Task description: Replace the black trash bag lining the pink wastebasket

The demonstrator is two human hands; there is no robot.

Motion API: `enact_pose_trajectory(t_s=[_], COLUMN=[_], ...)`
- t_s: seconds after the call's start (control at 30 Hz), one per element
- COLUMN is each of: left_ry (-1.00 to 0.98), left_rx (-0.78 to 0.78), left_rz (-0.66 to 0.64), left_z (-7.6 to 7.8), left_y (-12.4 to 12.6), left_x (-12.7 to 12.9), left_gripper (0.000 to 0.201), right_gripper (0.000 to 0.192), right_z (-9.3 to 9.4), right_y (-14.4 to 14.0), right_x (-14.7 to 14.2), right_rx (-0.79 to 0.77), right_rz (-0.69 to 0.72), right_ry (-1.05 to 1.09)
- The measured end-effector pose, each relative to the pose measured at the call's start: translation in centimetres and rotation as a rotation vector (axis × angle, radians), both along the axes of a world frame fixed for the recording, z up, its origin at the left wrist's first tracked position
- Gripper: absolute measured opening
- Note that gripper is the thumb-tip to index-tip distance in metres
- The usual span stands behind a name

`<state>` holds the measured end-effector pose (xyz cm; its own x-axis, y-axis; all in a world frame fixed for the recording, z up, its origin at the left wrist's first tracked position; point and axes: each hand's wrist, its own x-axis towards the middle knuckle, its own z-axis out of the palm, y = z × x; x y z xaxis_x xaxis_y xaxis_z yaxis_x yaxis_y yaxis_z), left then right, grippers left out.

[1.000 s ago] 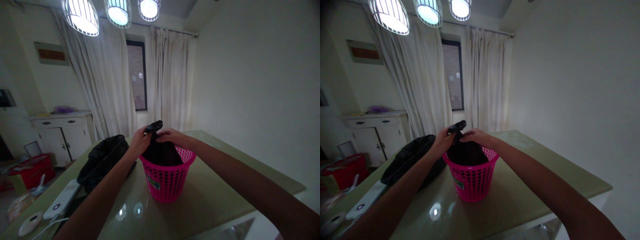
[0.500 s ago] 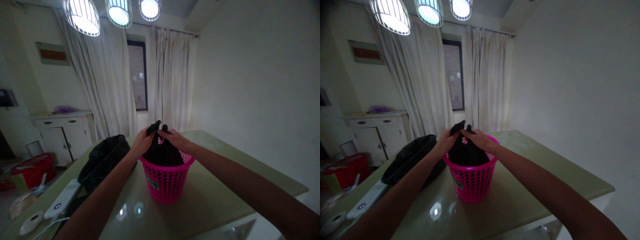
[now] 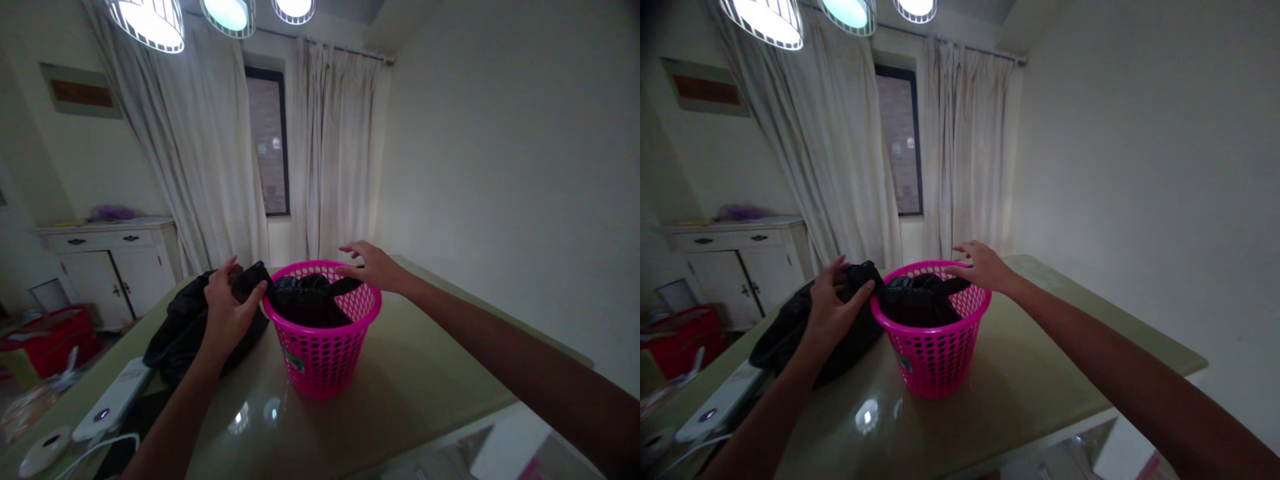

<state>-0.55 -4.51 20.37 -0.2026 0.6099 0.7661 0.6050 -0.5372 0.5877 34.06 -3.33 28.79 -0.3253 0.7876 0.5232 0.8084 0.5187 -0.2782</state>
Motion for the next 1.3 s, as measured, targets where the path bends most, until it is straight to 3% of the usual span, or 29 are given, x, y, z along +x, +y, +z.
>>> enact_pose_trajectory(t_s=[0.07, 0.17, 0.23, 0.33, 0.47, 0.57, 0.63, 0.73, 0.83, 0.9, 0.97, 1.07, 1.17, 1.3], left_ry=[0.109, 0.432, 0.667, 0.735, 0.706, 0.731, 0.738, 0.695, 0.539, 0.360, 0.290, 0.565, 0.829, 0.911], left_rx=[0.213, 0.375, 0.372, 0.394, 0.424, 0.410, 0.393, 0.405, 0.486, 0.467, 0.305, -0.059, -0.300, -0.402], left_rz=[0.084, -0.201, -0.374, -0.410, -0.387, -0.382, -0.387, -0.397, -0.307, -0.147, 0.057, 0.351, 0.457, 0.509], left_z=[0.7, 1.0, 0.4, -0.6, -1.0, -0.5, -0.4, -0.8, -2.0, -2.9, -3.7, -5.0, -6.5, -7.1], left_y=[-2.4, -5.3, -6.2, -6.3, -5.8, -5.8, -5.9, -6.1, -5.8, -5.0, -3.8, -2.2, -1.6, -1.8], left_x=[1.4, 3.8, 5.2, 5.9, 5.4, 5.4, 5.6, 5.4, 3.6, 1.6, -0.6, -3.7, -6.0, -7.6], left_gripper=[0.059, 0.021, 0.013, 0.014, 0.020, 0.021, 0.020, 0.022, 0.030, 0.029, 0.022, 0.045, 0.067, 0.059], right_gripper=[0.078, 0.084, 0.056, 0.015, 0.020, 0.029, 0.028, 0.018, 0.017, 0.024, 0.032, 0.035, 0.035, 0.036], right_z=[0.4, -0.3, -1.0, -0.5, 3.7, 7.4, 9.3, 11.2, 11.6, 10.6, 8.7, 4.1, -1.6, -8.0], right_y=[0.3, 1.1, 1.6, 2.1, 3.3, 4.9, 5.5, 4.3, 2.0, 0.9, 0.5, 1.1, 1.9, 2.5], right_x=[-1.4, -4.3, -6.2, -7.4, -4.7, -0.3, 2.8, 6.6, 8.9, 10.0, 11.3, 13.7, 15.9, 16.7], right_rx=[-0.040, -0.210, -0.247, -0.155, 0.070, 0.303, 0.429, 0.691, 0.886, 0.846, 0.693, 0.366, 0.086, -0.177], right_rz=[0.143, 0.361, 0.452, 0.463, 0.227, -0.002, -0.129, -0.347, -0.489, -0.504, -0.503, -0.515, -0.560, -0.533], right_ry=[0.065, -0.081, -0.212, -0.194, 0.300, 0.754, 0.921, 0.957, 0.716, 0.466, 0.197, -0.140, -0.307, -0.425])
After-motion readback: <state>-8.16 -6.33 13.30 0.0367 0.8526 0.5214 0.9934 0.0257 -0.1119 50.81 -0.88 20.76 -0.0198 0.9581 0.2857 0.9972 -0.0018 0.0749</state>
